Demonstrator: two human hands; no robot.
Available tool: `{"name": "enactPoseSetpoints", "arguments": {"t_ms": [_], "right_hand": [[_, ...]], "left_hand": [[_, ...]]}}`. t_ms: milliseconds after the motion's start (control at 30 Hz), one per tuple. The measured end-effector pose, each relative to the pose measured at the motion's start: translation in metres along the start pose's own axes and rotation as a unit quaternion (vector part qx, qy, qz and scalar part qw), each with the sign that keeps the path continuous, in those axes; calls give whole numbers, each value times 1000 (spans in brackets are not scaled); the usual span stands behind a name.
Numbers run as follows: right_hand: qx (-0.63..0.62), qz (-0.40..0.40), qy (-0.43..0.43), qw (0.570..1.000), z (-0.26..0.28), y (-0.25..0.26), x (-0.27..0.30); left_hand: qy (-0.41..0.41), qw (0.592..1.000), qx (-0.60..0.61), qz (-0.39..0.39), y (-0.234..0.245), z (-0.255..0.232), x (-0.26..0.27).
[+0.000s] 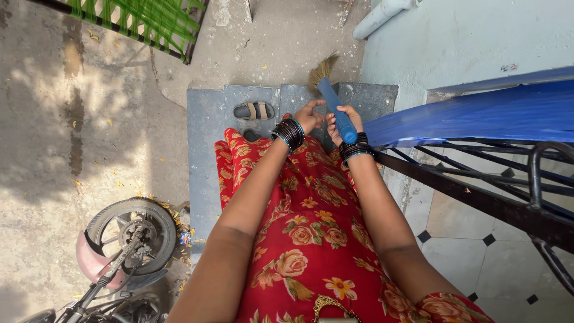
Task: The person sweeps the floor using a broom, moving from an indoor hallway area through a metal gate onto a stone landing and steps, and then through multiple interior rooms.
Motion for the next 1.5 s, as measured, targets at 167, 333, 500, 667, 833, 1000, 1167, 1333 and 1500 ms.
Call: {"name": "enactPoseSetpoints", "arguments": {"t_ms": [167, 333, 500, 667, 833, 1000, 1167, 1333, 1500], "right_hand": [[-10, -10, -2, 1000, -7, 0, -7], [-15, -15, -20, 1000, -3, -11, -17], [-12, -24, -16, 1000, -2, -25, -30], [4, -52, 14, 999, 2, -39, -40], [-10, -37, -7, 999, 1, -46, -59], [42, -58, -9, 997, -13, -61, -79], [53, -62, 3, 997, -34, -66, -91], [68, -31, 8, 997, -51, -61, -104], [99, -6, 11, 995, -70, -57, -125]], "left_hand": [[23, 1000, -6, 5, 11, 4, -17], [16, 1000, 14, -3, 18, 8, -31], [-17, 998, 60, -4, 31, 18, -51], [-22, 998, 63, 0, 41, 8, -56], [-28, 998, 63, 7, 56, 10, -58], [-49, 995, 89, 19, 80, 25, -51], [0, 997, 71, 11, 108, 13, -32], [88, 991, 97, -6, 125, -5, -31], [174, 982, 79, 5, 144, 6, -35]]}}
Point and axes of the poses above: each hand's wrist, its own x-axis away from the middle knuckle, its own y-axis out of the back of the hand, z = x × y, the point moved 1 cm from there along -x, towards the middle knuckle, and after that the axes turned 7 degrees about -x, right-handed, at the moved point
